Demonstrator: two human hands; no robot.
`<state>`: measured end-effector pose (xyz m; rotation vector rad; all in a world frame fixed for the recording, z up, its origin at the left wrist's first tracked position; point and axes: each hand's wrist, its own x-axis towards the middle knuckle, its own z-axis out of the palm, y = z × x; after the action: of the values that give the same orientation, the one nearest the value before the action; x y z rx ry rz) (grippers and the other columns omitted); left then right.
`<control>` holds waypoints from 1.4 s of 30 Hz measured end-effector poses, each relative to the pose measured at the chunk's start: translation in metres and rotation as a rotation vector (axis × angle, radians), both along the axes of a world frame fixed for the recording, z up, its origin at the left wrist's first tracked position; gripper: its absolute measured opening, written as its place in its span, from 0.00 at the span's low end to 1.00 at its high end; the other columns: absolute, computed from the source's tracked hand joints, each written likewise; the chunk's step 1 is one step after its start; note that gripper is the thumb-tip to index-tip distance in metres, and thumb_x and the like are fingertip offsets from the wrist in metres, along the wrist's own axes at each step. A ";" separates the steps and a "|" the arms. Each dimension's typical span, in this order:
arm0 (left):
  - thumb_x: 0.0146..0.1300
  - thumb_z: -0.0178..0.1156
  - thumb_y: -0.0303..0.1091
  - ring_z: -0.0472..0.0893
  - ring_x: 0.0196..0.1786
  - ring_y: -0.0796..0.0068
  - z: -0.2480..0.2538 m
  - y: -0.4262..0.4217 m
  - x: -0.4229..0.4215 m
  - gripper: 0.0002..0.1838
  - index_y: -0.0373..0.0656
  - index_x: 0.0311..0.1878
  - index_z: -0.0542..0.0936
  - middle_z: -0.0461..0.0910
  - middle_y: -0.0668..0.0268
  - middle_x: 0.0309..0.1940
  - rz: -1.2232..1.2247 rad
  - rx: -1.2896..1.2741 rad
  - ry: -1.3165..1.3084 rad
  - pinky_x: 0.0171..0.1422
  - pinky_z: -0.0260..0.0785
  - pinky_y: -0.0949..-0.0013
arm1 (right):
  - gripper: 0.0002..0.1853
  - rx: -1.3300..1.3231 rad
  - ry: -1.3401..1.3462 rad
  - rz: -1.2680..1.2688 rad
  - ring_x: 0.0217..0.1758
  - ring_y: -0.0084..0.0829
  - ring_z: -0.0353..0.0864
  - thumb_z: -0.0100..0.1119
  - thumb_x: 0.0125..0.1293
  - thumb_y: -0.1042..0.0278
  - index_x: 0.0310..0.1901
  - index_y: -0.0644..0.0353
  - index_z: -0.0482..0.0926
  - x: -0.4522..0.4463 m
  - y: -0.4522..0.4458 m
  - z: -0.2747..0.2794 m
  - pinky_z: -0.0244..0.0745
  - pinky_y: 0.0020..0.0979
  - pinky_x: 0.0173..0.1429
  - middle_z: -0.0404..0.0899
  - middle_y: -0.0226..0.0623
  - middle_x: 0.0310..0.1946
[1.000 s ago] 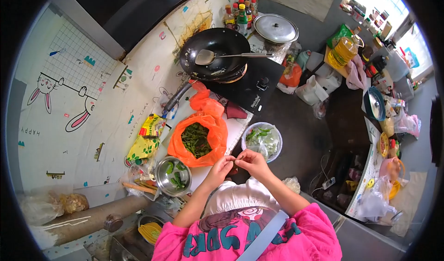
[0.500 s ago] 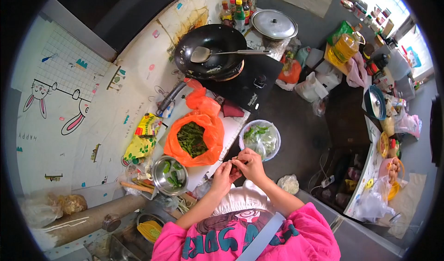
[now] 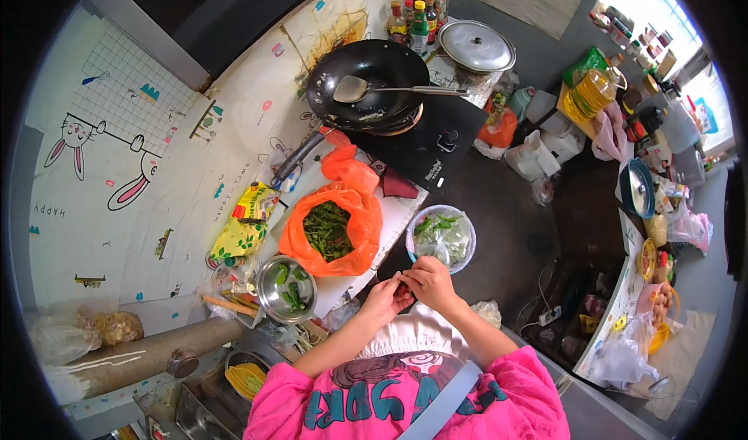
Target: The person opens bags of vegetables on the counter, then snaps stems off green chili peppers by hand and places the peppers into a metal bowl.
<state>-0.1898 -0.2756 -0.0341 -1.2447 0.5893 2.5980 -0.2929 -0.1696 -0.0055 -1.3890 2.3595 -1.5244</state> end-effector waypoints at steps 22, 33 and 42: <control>0.65 0.48 0.29 0.77 0.38 0.79 -0.027 -0.020 -0.005 0.10 0.35 0.47 0.66 0.75 0.63 0.38 -0.189 -0.722 0.457 0.44 0.72 0.76 | 0.09 -0.361 -1.769 -0.045 0.26 0.22 0.75 0.52 0.63 0.68 0.31 0.64 0.76 0.002 -0.008 -0.051 0.72 0.23 0.34 0.76 0.32 0.25; 0.65 0.48 0.28 0.75 0.34 0.81 -0.025 -0.026 0.001 0.07 0.38 0.44 0.67 0.74 0.66 0.33 -0.432 -0.762 0.493 0.39 0.70 0.78 | 0.07 -0.215 -1.891 -0.034 0.26 0.20 0.74 0.53 0.63 0.68 0.32 0.62 0.77 0.004 0.004 -0.057 0.72 0.22 0.35 0.76 0.29 0.24; 0.65 0.48 0.28 0.76 0.35 0.79 -0.047 -0.020 0.004 0.07 0.39 0.44 0.67 0.74 0.66 0.31 -0.436 -0.683 0.374 0.37 0.71 0.77 | 0.08 -0.192 -1.920 -0.159 0.32 0.22 0.76 0.51 0.64 0.66 0.36 0.61 0.76 0.008 0.021 -0.087 0.73 0.26 0.37 0.77 0.31 0.30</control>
<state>-0.1862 -0.2957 -0.0809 -0.6268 1.7053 2.3116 -0.2850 -0.1483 -0.0926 0.4661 0.9808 -1.6575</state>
